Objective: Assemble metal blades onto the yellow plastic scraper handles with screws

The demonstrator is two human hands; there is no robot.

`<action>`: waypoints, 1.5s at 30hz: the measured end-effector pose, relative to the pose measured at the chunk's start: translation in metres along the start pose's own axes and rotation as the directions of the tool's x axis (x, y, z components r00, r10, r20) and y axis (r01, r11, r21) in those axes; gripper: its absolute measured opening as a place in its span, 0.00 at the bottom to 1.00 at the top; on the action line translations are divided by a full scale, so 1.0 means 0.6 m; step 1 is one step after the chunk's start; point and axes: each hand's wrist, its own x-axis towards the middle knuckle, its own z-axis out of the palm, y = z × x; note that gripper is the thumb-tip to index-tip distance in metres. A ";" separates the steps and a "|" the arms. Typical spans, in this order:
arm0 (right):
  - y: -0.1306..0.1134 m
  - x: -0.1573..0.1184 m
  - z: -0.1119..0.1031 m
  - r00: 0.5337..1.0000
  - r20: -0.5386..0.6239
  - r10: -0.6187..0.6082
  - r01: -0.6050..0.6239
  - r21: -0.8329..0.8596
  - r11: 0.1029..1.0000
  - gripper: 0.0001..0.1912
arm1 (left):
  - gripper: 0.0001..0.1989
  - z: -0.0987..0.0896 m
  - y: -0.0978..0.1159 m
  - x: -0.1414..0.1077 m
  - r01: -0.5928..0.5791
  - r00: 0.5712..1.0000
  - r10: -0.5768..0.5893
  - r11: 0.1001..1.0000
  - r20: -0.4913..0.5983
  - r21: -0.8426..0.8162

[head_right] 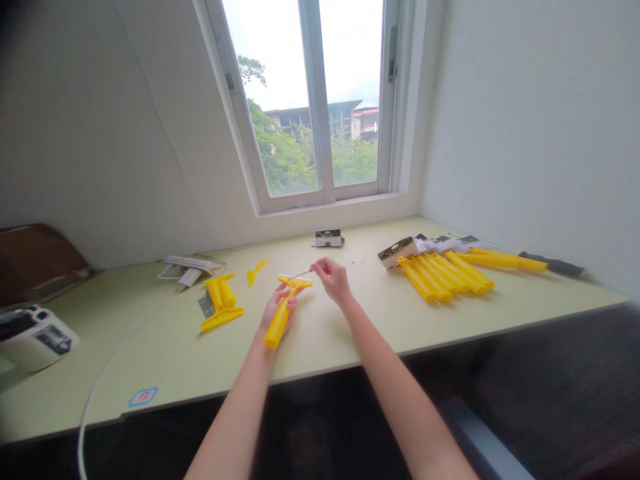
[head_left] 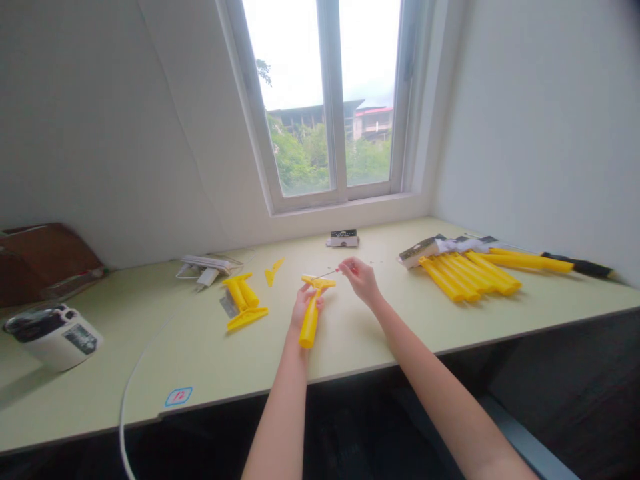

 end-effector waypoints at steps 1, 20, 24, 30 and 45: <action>0.000 0.000 0.000 1.000 0.000 -0.001 0.001 0.004 1.000 0.13 | 0.18 0.000 0.000 0.000 0.000 1.000 0.000 1.000 0.001 0.000; -0.001 -0.001 0.001 1.000 0.012 -0.004 0.003 0.060 0.998 0.14 | 0.17 -0.002 -0.001 0.002 0.001 1.000 -0.001 1.000 -0.005 -0.009; 0.001 -0.001 0.003 1.000 0.031 -0.002 0.000 0.089 0.996 0.14 | 0.18 -0.001 -0.002 0.002 -0.006 1.000 0.006 1.000 -0.004 -0.002; 0.001 -0.001 0.004 0.999 0.038 -0.007 0.002 0.118 0.993 0.13 | 0.19 -0.002 -0.002 0.003 -0.008 1.000 0.008 1.000 -0.007 -0.009; 0.006 0.001 0.010 0.997 0.054 0.060 -0.068 0.171 0.983 0.16 | 0.19 0.000 -0.001 0.000 -0.004 1.000 0.004 1.000 -0.008 -0.020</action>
